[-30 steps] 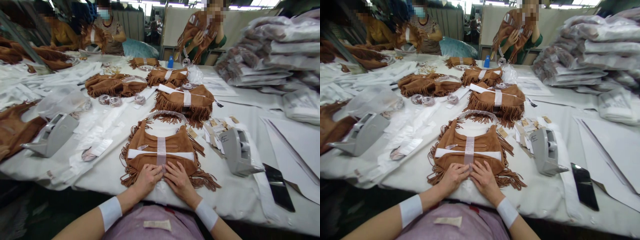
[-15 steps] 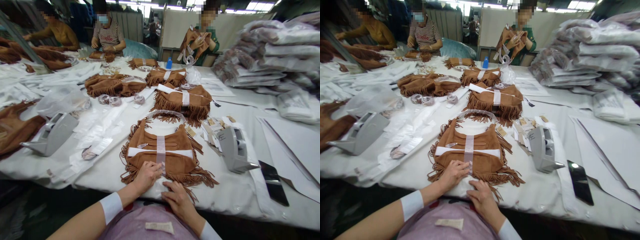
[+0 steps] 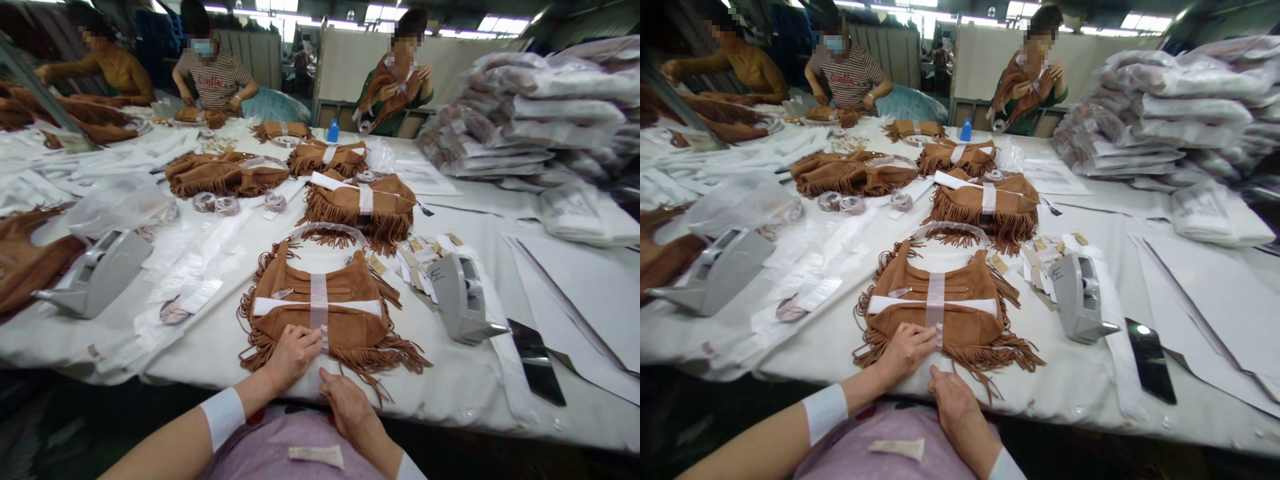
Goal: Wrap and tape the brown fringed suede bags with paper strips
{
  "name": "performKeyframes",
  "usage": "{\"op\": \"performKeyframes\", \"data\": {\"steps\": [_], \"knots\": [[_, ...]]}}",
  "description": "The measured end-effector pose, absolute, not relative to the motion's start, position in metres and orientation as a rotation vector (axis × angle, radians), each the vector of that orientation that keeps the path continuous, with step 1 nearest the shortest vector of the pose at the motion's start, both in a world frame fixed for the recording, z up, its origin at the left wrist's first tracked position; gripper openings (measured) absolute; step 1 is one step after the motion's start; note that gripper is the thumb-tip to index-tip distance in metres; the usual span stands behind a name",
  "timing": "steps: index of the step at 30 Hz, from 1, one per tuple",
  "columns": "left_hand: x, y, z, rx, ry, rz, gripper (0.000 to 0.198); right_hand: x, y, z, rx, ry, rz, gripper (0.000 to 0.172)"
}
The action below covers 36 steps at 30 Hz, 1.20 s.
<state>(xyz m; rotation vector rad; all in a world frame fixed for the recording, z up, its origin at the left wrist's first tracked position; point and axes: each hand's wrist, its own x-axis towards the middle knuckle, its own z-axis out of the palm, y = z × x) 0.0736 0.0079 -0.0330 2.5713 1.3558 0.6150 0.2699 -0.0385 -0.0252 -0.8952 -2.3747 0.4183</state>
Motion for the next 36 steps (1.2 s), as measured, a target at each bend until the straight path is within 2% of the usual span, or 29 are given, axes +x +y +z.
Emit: {"op": "performKeyframes", "data": {"steps": [6, 16, 29, 36], "knots": [[0.073, 0.007, -0.036, 2.585, 1.35, 0.622, 0.02, 0.27, -0.042, -0.034, -0.786, -2.316, 0.215, 0.03], [0.074, 0.009, -0.041, 2.568, 1.341, 0.637, 0.022, 0.266, -0.035, -0.016, -0.686, -2.337, 0.137, 0.02], [0.074, 0.009, -0.041, 2.624, 1.38, 0.599, 0.022, 0.27, -0.037, -0.027, -0.748, -2.374, 0.235, 0.024], [0.074, 0.01, -0.043, 2.662, 1.356, 0.55, 0.024, 0.265, -0.013, 0.006, -0.697, -2.409, 0.24, 0.026]]}}
